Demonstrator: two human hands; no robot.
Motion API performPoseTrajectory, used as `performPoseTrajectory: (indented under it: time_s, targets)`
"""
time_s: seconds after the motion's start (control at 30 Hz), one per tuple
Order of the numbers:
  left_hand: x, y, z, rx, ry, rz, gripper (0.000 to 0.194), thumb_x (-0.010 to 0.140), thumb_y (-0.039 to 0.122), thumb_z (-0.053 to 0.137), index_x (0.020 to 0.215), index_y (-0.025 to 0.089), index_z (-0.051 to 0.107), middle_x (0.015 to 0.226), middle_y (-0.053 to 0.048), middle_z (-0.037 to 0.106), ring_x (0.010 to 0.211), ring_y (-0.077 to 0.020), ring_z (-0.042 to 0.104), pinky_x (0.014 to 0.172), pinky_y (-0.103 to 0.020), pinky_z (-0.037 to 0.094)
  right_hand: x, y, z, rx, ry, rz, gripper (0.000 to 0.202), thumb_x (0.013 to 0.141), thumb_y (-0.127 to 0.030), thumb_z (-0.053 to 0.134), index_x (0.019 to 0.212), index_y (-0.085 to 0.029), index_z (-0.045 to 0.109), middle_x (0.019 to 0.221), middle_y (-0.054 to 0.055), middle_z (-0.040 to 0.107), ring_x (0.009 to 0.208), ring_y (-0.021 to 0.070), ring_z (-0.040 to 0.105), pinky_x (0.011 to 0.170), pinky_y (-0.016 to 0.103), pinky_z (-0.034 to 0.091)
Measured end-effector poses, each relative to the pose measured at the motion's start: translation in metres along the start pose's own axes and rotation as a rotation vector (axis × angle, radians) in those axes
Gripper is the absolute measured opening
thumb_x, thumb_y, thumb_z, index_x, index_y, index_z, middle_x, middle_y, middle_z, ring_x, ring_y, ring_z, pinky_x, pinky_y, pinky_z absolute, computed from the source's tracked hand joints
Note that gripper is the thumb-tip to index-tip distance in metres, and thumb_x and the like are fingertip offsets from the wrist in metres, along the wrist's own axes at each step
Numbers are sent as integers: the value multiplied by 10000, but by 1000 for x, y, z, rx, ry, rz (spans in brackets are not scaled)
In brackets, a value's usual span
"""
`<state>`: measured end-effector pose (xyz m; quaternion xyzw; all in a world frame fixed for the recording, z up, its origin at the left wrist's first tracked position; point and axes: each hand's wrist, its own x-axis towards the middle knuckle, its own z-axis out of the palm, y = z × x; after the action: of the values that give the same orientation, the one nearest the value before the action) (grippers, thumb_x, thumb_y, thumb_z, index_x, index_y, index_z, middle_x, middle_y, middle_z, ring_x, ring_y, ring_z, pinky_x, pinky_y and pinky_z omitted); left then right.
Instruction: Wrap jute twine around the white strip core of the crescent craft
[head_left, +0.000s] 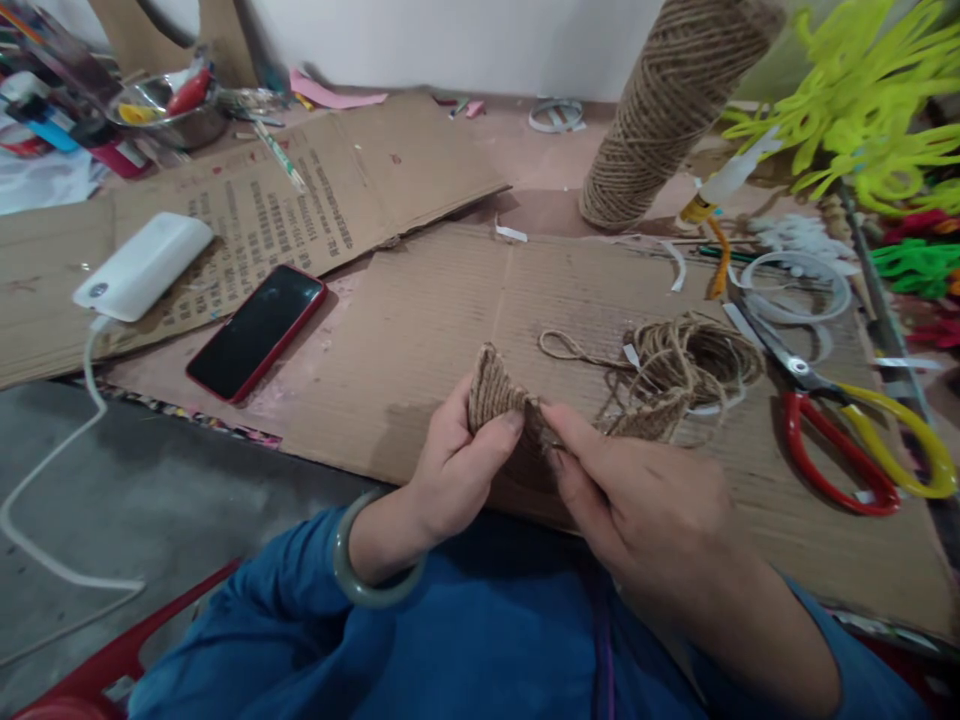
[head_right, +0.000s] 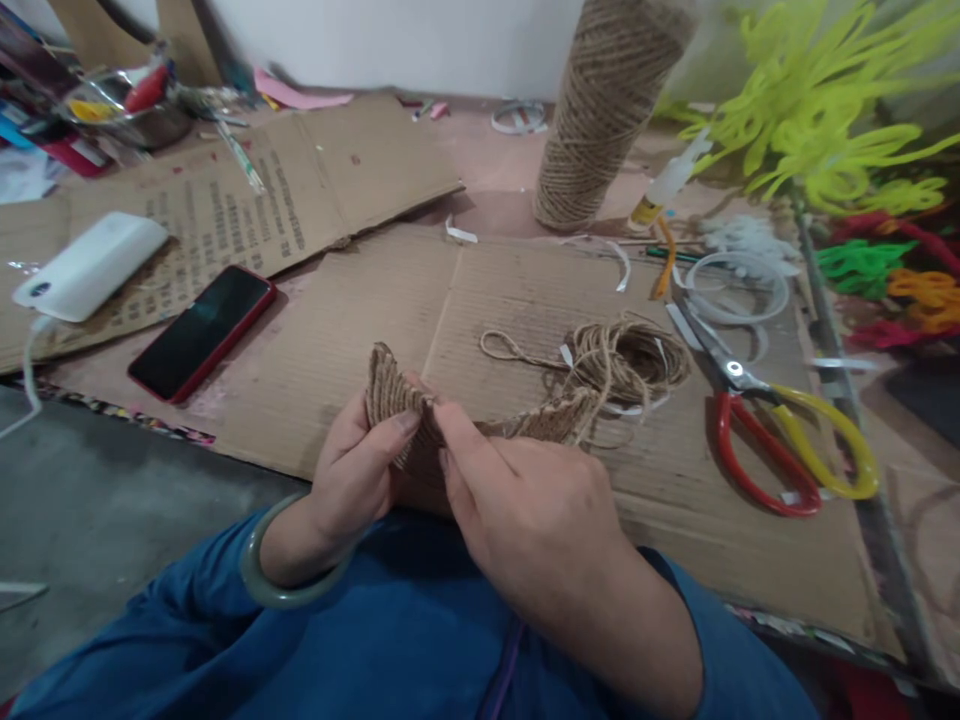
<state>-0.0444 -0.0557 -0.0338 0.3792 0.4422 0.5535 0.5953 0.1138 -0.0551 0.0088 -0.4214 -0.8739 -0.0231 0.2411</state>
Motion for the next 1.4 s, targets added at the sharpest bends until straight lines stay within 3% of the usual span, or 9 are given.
performPoseTrajectory:
  time_s: [0.43, 0.77, 1.1, 1.3, 1.4]
  targets:
    - [0, 0, 0, -10, 13, 0, 143, 824, 325, 655, 931, 230, 656, 862, 4, 644, 776, -143, 566, 764, -259, 491, -7, 4, 5, -62, -15, -102, 345, 889, -144, 541, 1225, -82, 582, 696, 4, 694, 547, 127, 608, 550, 308, 390]
    - [1, 3, 1, 47, 35, 1, 164, 811, 362, 672, 862, 210, 637, 799, 0, 613, 711, -133, 550, 688, -254, 488, -6, 3, 5, -105, 10, -163, 350, 851, -152, 614, 1192, -74, 613, 572, -29, 554, 506, 156, 529, 519, 331, 351]
    - [1, 3, 0, 55, 13, -3, 188, 799, 377, 678, 879, 211, 646, 810, -2, 658, 696, -140, 580, 697, -269, 510, -2, -1, 3, -5, 54, -69, 265, 921, -198, 531, 1137, -72, 618, 687, 23, 700, 552, 139, 620, 552, 306, 409]
    - [4, -1, 0, -45, -36, -26, 134, 837, 312, 643, 942, 233, 672, 867, 2, 692, 850, -163, 631, 832, -286, 509, -1, 4, 2, 41, 1, -48, 241, 939, -195, 488, 1085, -109, 659, 681, 8, 715, 533, 133, 636, 523, 297, 401]
    - [6, -5, -1, -77, -58, -4, 127, 835, 297, 644, 938, 235, 684, 874, 9, 699, 846, -158, 630, 810, -266, 506, -1, 8, 2, 58, -30, -28, 256, 949, -209, 471, 1092, -124, 665, 683, 0, 715, 529, 129, 633, 508, 294, 388]
